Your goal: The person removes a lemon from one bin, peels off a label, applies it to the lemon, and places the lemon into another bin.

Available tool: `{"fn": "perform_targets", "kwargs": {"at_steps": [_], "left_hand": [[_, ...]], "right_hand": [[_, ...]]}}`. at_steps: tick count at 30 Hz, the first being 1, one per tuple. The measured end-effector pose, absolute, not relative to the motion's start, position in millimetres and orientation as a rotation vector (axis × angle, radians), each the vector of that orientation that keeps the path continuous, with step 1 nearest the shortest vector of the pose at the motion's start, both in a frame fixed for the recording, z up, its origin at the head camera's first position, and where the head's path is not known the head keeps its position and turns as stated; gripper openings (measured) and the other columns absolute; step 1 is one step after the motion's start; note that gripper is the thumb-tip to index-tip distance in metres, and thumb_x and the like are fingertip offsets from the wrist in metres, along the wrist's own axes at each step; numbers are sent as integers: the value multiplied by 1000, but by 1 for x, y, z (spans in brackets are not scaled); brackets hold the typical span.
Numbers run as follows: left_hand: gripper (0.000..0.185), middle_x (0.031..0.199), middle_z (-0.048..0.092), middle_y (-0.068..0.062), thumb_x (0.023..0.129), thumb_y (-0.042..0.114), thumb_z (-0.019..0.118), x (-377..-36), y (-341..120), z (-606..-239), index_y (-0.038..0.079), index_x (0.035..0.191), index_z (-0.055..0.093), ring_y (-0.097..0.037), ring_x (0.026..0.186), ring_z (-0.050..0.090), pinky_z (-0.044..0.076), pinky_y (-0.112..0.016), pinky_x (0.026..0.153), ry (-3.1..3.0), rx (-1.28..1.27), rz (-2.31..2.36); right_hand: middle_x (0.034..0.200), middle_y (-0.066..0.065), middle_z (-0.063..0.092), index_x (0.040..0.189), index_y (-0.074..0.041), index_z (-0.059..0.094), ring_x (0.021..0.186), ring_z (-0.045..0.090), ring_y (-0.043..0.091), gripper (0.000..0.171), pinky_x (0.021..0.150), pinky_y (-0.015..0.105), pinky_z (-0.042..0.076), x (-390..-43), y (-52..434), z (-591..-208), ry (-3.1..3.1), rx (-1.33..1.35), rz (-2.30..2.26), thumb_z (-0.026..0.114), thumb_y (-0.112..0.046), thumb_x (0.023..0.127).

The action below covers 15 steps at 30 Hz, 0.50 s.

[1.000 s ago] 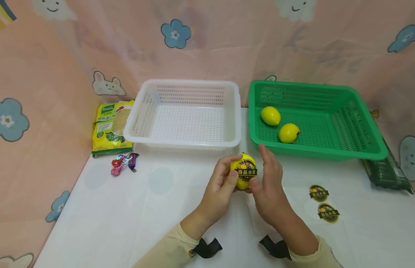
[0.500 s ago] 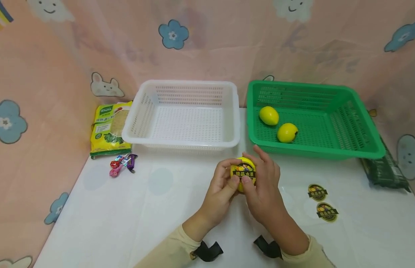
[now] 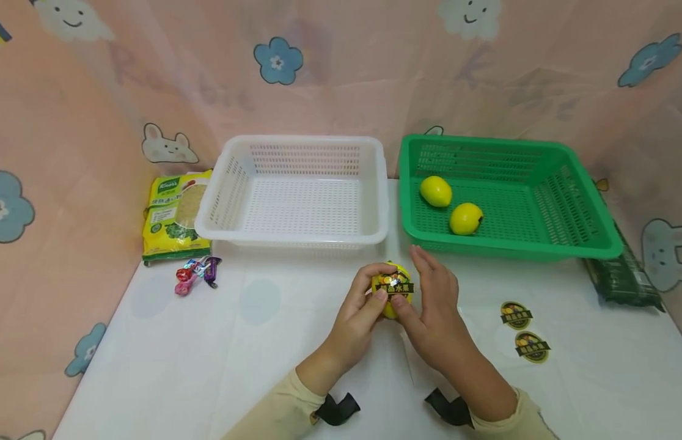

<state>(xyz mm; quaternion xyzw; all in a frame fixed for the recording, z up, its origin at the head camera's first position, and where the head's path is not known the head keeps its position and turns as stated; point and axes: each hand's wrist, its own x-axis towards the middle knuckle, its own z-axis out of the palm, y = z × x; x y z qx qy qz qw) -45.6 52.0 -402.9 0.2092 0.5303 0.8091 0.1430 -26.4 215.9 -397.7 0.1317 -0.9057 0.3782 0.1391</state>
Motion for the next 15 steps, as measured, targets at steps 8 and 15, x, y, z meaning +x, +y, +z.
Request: {"fn": "perform_targets", "kwargs": {"at_steps": [8,15], "left_hand": [[36,143,44,-19,114,17,37,-42,53,-403,4,144,21,-12,106,61,53,-24,88,1482,562,2383],[33,141,41,-10,117,18,35,-41,64,-405,-2,142,30,-13,111,54,50,-22,90,1492,568,2409]], "right_hand": [[166,17,27,146,-12,50,147,23,43,38,104,66,27,-26,204,-405,-2430,516,1163,38,-32,116],[164,19,35,150,-3,45,146,31,47,45,109,65,23,-32,202,-408,-2406,509,1076,36,-31,116]]}}
